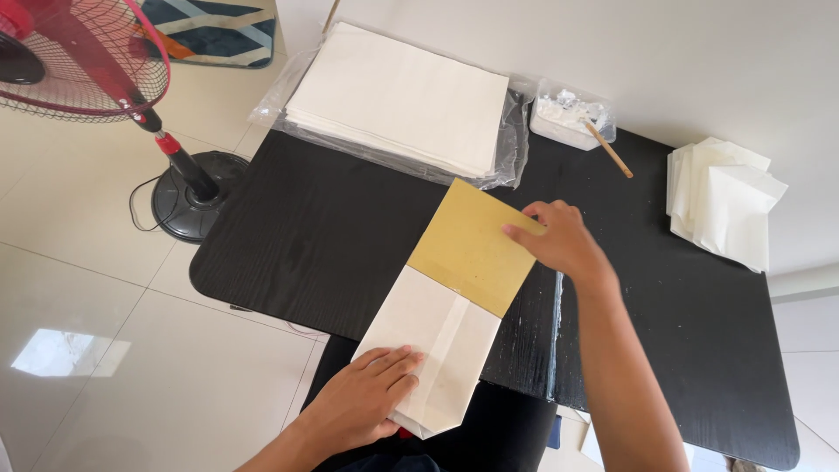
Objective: Folding paper and applying glue with a brush to assemble a paper bag.
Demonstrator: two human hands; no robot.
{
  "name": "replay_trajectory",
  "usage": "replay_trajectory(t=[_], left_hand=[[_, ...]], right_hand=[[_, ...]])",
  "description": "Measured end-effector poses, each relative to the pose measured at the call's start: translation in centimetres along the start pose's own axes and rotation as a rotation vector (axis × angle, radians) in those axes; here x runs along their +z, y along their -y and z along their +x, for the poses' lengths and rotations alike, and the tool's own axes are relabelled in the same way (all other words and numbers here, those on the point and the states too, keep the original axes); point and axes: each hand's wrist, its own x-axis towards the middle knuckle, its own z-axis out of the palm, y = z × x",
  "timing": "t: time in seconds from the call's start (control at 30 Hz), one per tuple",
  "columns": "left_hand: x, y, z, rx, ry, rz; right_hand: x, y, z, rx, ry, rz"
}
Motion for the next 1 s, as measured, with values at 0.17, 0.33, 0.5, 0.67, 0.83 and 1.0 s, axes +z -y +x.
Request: replay_trajectory(t=[0.17, 0.33, 0.5, 0.67, 0.83, 1.0], left_hand=[[-0.2, -0.1, 0.1, -0.017, -0.071, 0.097], [-1.1, -1.9, -1.0, -0.159, -0.308, -0.006], [-1.9, -1.2, -0.8, -0.442, -0.442, -0.085], [-2.3, 0.9, 1.1, -0.542, -0.233, 0.003], [-1.4, -0.4, -0.2, -0.637, -0.451, 0.023], [0.0, -3.7, -1.7, -1.537, 0.026, -0.327]], right_hand=[[-0.3, -0.9, -8.0, -0.307, -0.158, 0.078], [6.7, -2.4, -13.7, -0.742, -0.167, 0.159], [12.0, -3.2, -14.2, -0.442, 0.325, 0.005], [12.1, -5.0, -8.7, -0.471, 0.079, 0.042], [9.2, -2.8, -2.2, -0.264, -0.092, -0.118], [11.7, -2.0, -0.3, -0.314, -0.166, -0.271]])
